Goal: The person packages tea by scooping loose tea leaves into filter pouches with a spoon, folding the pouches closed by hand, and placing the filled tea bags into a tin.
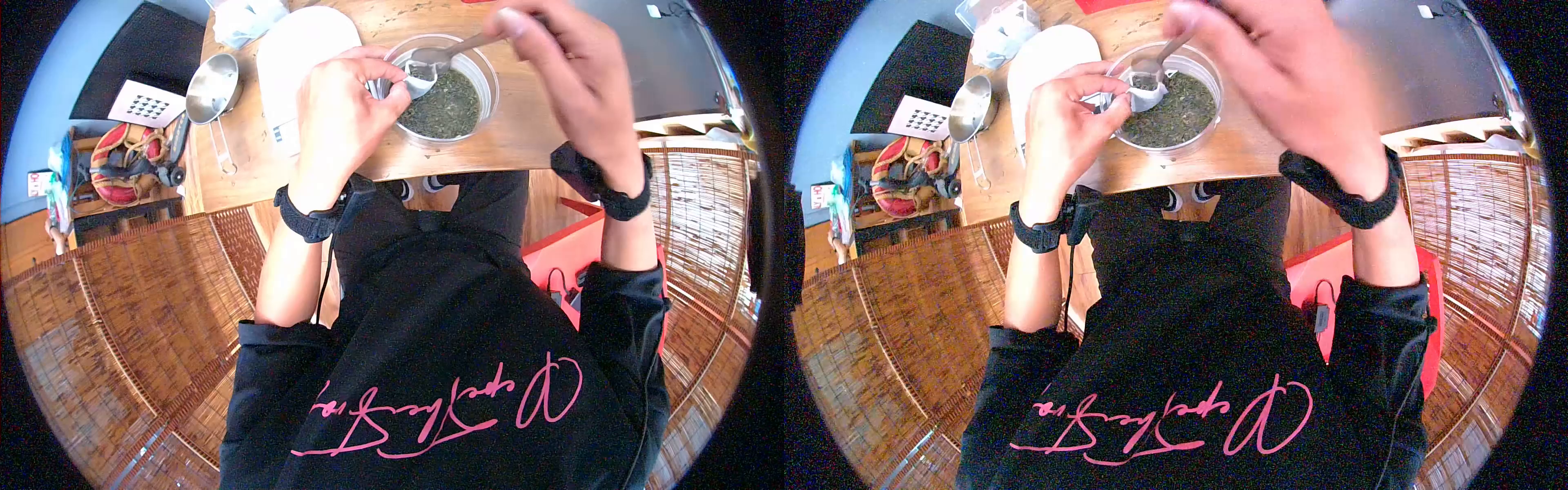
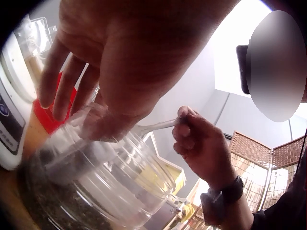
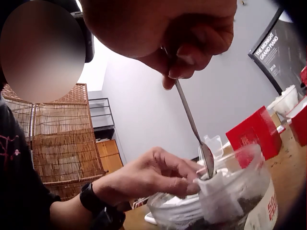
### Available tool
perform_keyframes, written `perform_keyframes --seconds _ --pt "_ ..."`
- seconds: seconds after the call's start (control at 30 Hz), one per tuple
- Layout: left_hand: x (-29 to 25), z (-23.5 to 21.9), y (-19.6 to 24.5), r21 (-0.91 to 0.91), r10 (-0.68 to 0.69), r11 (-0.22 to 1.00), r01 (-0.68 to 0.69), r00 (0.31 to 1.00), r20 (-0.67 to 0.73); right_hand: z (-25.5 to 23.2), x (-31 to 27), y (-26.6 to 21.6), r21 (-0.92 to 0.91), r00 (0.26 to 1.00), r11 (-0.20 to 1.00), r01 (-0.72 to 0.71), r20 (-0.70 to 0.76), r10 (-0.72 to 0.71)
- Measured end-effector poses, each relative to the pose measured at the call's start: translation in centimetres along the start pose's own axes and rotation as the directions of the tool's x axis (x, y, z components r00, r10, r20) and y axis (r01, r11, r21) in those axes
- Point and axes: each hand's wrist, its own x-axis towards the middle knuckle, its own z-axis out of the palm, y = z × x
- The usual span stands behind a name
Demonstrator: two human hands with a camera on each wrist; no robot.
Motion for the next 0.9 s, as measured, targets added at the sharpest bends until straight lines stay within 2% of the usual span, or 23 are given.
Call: perform_keyframes --seconds 0.1,0.13,0.17,0.23,0.27,0.37,0.4,0.43,0.5,0.53,0.6,0.63,0.7,0.77,0.83,0.9 --pt "0.1 0.2 -0.3 0.062 0.097 0.994 -0.095 0.995 -0.039 0.4 0.1 -1.4 0.087 0.995 0.994 -0.069 0.073 0.062" --pt "0.1 0.2 -0.2 0.062 0.095 0.994 -0.093 0.995 -0.042 -0.3 0.2 -1.4 0.026 0.986 0.992 -0.122 0.121 0.118" --pt "0.0 0.1 0.0 0.032 0.062 0.998 -0.061 0.998 -0.033 -0.4 0.4 -1.6 0.03 0.985 0.992 -0.12 0.125 0.116" --pt "-0.1 -0.1 0.0 0.006 0.027 1.0 -0.027 0.999 -0.022 -0.3 0.5 -2.1 0.101 0.977 0.972 -0.212 -0.01 0.215" --pt "-0.1 0.0 -0.1 0.018 0.029 0.999 -0.028 0.999 -0.024 -0.1 0.2 -1.6 0.099 0.983 0.979 -0.179 0.064 0.173" --pt "0.1 0.3 -0.2 0.034 0.076 0.997 -0.075 0.996 -0.043 0.0 0.2 -1.7 0.067 0.986 0.99 -0.123 0.12 0.114" --pt "0.1 0.3 -0.2 0.051 0.108 0.993 -0.105 0.993 -0.056 0.6 0.0 -1.6 0.007 0.996 0.996 -0.085 0.007 0.085" --pt "0.0 0.2 -0.1 0.051 0.105 0.994 -0.101 0.993 -0.061 0.7 0.0 -1.5 0.008 0.997 0.997 -0.08 0.012 0.08" --pt "-0.1 -0.2 0.5 0.022 0.016 1.0 -0.015 1.0 -0.023 1.0 0.0 -1.3 -0.06 0.991 0.996 -0.065 -0.118 0.058" --pt "-0.1 -0.1 0.3 0.021 0.016 1.0 -0.015 1.0 -0.023 0.9 0.0 -1.2 -0.062 0.991 0.996 -0.065 -0.117 0.058" --pt "0.1 0.2 -0.1 0.073 0.093 0.993 -0.089 0.994 -0.05 0.4 -0.1 -0.9 -0.055 0.981 0.995 -0.084 0.17 0.092" --pt "0.1 0.2 0.0 0.071 0.092 0.994 -0.088 0.994 -0.055 0.2 -0.1 -0.8 -0.057 0.981 0.995 -0.08 0.173 0.088" --pt "-0.1 -0.1 0.4 0.014 0.017 1.0 -0.017 1.0 -0.018 0.0 -0.2 -0.7 0.012 0.996 0.996 -0.084 0.011 0.084" --pt "-0.1 -0.1 0.4 0.028 0.014 1.0 -0.013 1.0 -0.016 0.2 -0.2 -0.6 0.012 0.997 0.997 -0.072 0.014 0.072" --pt "0.0 0.0 0.4 0.034 0.017 0.999 -0.017 1.0 -0.011 0.6 -0.3 -0.4 -0.058 0.988 0.998 0.026 0.156 -0.017" --pt "0.0 0.0 0.2 0.021 0.015 1.0 -0.015 1.0 -0.007 0.6 -0.3 -0.3 -0.022 0.992 0.999 0.038 0.122 -0.035"
